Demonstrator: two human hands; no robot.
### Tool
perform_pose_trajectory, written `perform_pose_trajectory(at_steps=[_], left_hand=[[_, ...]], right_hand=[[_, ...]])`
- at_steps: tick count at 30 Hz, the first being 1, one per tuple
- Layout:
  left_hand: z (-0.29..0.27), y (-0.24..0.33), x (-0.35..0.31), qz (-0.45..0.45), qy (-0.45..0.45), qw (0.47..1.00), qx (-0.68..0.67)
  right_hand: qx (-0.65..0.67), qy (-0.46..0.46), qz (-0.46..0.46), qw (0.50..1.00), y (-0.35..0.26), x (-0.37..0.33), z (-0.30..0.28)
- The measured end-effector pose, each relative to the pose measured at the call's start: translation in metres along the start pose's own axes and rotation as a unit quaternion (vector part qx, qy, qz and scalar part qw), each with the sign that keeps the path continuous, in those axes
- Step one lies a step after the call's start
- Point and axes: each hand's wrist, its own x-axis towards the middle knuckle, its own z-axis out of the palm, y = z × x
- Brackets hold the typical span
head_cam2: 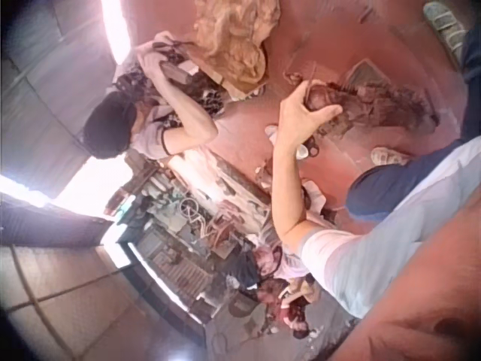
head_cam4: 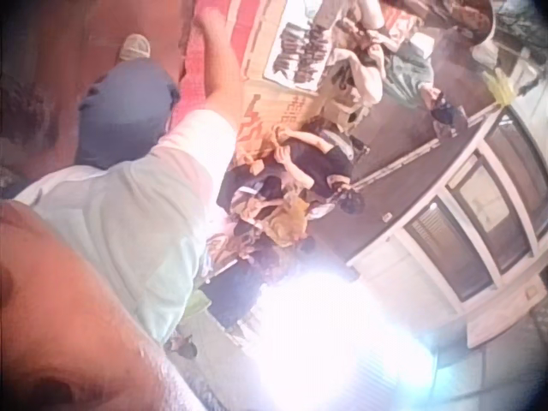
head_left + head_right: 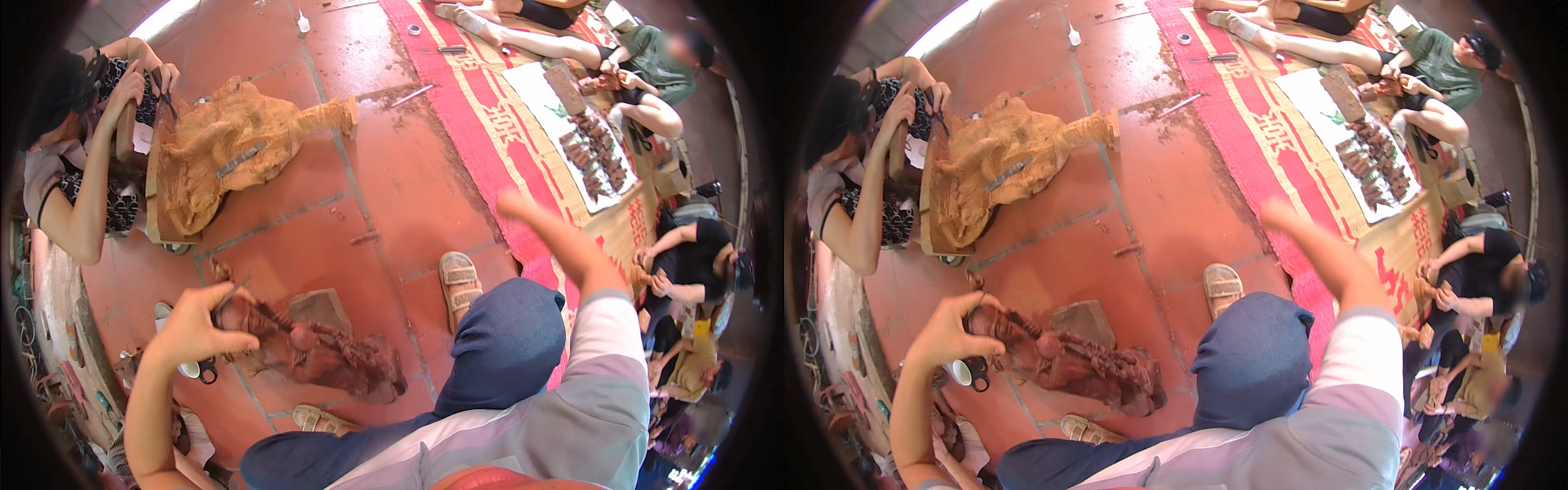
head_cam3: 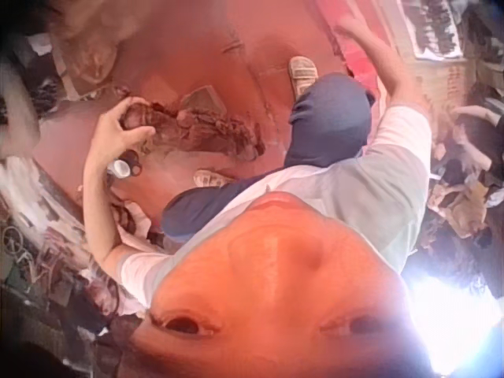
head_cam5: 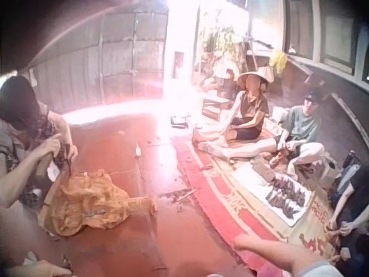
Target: The person sits on the floor and carves a piece of wood using a chisel and mallet. They repeatedly strike the chisel to shape the wood, occasionally rotating the piece to access different sides.
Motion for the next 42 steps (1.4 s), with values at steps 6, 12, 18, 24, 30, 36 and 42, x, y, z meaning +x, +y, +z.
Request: perform_pose_trajectory(at_steps=[6,12,18,24,30,36,42], left_hand=[[0.011,0.015,-0.009,-0.05,0.057,0.996,0.052],[0.025,0.041,-0.002,-0.183,0.096,0.978,0.031],[0.046,0.07,0.0,-0.321,0.144,0.936,0.014],[0.058,0.087,-0.004,-0.339,0.165,0.926,0.005],[0.066,0.104,-0.003,-0.372,0.169,0.912,0.016],[0.081,0.106,-0.016,-0.375,0.173,0.911,-0.021],[0.088,0.111,-0.02,-0.382,0.21,0.899,-0.046]], right_hand=[[0.295,0.256,0.083,0.917,0.07,0.171,-0.211],[0.376,0.297,0.107,0.871,0.061,0.256,-0.214],[0.396,0.318,0.078,0.858,0.059,0.335,-0.213],[0.413,0.337,0.031,0.845,0.058,0.368,-0.237],[0.386,0.226,0.075,0.891,0.055,0.387,-0.254],[0.321,0.237,0.092,0.912,0.056,0.404,-0.243],[0.328,0.376,0.099,0.861,0.049,0.408,-0.255]])
